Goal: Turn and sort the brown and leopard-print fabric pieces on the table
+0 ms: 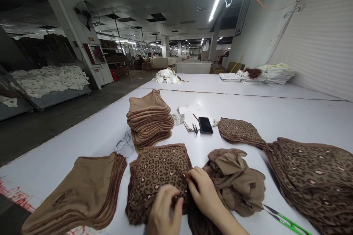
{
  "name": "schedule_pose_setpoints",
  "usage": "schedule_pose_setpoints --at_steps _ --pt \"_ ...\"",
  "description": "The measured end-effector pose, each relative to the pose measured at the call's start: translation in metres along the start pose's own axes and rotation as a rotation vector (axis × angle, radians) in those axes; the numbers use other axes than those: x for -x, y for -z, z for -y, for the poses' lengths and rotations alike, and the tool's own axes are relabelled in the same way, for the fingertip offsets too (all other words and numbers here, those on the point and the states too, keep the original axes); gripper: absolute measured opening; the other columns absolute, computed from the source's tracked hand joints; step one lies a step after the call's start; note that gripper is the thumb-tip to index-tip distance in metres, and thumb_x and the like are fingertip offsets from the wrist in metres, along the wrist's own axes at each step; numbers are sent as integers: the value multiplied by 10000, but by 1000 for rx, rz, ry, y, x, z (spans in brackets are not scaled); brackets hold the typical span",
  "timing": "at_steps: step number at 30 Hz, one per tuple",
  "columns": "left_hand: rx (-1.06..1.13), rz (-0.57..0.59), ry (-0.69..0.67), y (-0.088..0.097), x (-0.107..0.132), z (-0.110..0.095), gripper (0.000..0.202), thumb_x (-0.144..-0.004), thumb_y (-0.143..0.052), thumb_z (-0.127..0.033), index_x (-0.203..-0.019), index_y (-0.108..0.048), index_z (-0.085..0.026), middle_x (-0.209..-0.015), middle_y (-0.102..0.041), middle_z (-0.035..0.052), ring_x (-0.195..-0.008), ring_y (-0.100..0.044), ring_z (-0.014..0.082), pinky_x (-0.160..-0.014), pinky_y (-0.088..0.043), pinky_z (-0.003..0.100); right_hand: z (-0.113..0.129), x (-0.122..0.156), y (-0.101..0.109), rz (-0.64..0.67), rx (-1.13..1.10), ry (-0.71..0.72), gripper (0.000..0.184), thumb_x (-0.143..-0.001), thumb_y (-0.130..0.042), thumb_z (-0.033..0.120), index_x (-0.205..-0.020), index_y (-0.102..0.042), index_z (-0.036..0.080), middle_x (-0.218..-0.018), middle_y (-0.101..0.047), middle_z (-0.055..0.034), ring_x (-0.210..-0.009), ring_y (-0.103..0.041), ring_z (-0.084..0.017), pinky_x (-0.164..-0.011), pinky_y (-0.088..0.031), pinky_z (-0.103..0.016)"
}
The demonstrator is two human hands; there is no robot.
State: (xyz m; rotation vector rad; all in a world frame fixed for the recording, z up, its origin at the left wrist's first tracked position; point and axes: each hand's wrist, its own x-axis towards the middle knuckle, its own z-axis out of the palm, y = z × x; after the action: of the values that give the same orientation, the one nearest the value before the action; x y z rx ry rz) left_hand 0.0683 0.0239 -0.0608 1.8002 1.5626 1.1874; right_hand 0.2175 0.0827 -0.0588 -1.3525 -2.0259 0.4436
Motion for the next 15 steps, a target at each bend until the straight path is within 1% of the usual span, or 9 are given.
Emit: schedule_pose_setpoints --at_steps 1,3,5,7,8,10,12,14,15 --pt "-18 -14 27 8 -12 3 168 -903 -519 -262 -995 -633 -178 -1043 -642 147 -998 -614 293 -865 -460 403 6 0 4 3 -33 16 190 -883 -449 40 -806 -512 202 -832 -578 -25 -799 -572 -177 -726 -467 -280" --pt "-32 23 67 18 -33 6 167 -867 -570 -285 -979 -626 -174 -958 -628 106 -834 -609 262 -774 -461 392 18 3 10 20 -120 45 177 -907 -419 59 -836 -473 212 -846 -566 -13 -802 -563 -154 -730 -474 -252" --pt "-16 101 90 21 -44 6 48 -810 -592 -210 -770 -617 -203 -758 -595 18 -671 -566 211 -654 -436 333 28 7 14 46 -209 65 160 -939 -369 94 -870 -446 217 -857 -557 -16 -788 -553 -150 -718 -477 -253" --pt "22 160 106 22 -47 4 205 -790 -543 -152 -601 -515 -226 -616 -512 -35 -601 -525 181 -579 -392 286 33 10 16 61 -241 83 156 -960 -323 134 -884 -432 218 -850 -545 -26 -768 -542 -163 -695 -471 -276" --pt "43 166 111 22 -45 3 235 -802 -513 -150 -585 -478 -231 -602 -486 -42 -601 -514 175 -568 -380 275 34 11 16 60 -226 95 157 -962 -312 150 -880 -427 218 -840 -540 -30 -756 -538 -171 -681 -464 -287" --pt "80 147 116 25 -39 2 229 -854 -484 -210 -626 -478 -233 -655 -485 -32 -636 -509 177 -577 -375 270 35 12 16 49 -178 112 163 -962 -299 165 -862 -412 224 -807 -534 -27 -721 -532 -175 -647 -445 -288" --pt "129 137 114 30 -33 1 228 -887 -493 -296 -670 -514 -227 -823 -559 17 -723 -535 188 -615 -390 277 36 14 16 48 -170 125 155 -957 -308 165 -851 -400 231 -770 -531 -13 -684 -528 -166 -610 -424 -271" --pt "219 176 120 34 -29 3 202 -885 -523 -348 -731 -555 -222 -998 -606 63 -845 -576 207 -689 -427 284 38 16 15 69 -188 161 135 -942 -338 156 -851 -399 236 -752 -533 1 -662 -528 -156 -587 -411 -254" --pt "271 203 130 35 -28 5 172 -882 -535 -359 -786 -570 -221 -1029 -620 74 -876 -590 210 -720 -444 288 38 18 14 74 -199 185 129 -933 -350 148 -856 -402 238 -754 -537 3 -660 -530 -153 -584 -411 -249"
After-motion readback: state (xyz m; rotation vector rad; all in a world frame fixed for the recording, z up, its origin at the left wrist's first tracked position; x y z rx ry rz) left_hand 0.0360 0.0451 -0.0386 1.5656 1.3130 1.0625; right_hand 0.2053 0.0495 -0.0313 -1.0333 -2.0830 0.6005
